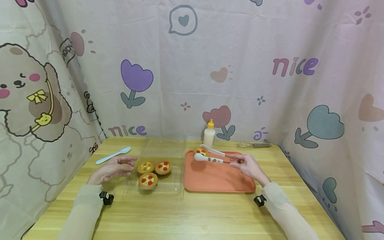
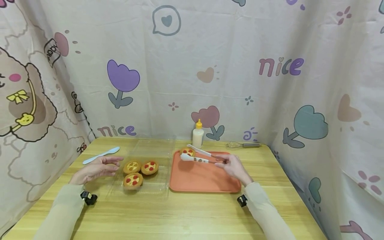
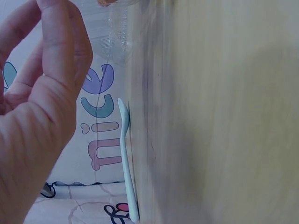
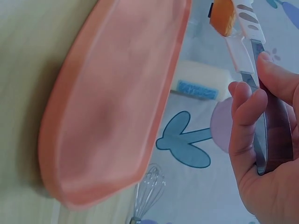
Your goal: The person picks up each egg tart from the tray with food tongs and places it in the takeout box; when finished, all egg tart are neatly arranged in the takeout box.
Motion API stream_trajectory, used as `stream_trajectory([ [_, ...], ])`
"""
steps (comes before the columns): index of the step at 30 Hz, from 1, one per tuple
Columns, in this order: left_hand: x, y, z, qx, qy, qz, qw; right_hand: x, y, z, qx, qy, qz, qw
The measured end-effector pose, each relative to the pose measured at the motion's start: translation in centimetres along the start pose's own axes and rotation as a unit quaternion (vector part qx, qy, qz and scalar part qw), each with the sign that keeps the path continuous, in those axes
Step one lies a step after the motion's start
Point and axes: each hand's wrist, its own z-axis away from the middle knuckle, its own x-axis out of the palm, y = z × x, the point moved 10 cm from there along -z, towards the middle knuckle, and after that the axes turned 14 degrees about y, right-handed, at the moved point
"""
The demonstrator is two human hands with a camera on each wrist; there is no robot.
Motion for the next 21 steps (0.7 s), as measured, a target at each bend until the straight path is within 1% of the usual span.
stream_trajectory([
  [3,-0.1,-0.1,0.0,-0.006,0.007,-0.005,0.9999,0.3,-0.6,0.1,-0.007,-0.006,-0.013,0.9999],
  [5,-0.2,-0.1,0.0,-0.011,0.011,-0.009,0.9998,0.6,-1.1,0.2,-0.021,-0.009,-0.010,0.9997],
  [9,-0.3,-0.2,0.0,-0.013,0.017,-0.013,0.9997,1.0,-1.9,0.4,-0.035,-0.015,-0.007,0.9993],
  [16,-0.3,-0.3,0.0,-0.007,0.009,-0.012,0.9999,1.7,-2.9,0.5,-0.039,-0.038,-0.035,0.9979],
  [21,-0.1,-0.2,-0.2,-0.016,0.010,0.005,0.9998,2.2,-3.6,0.6,-0.054,-0.056,-0.044,0.9960],
])
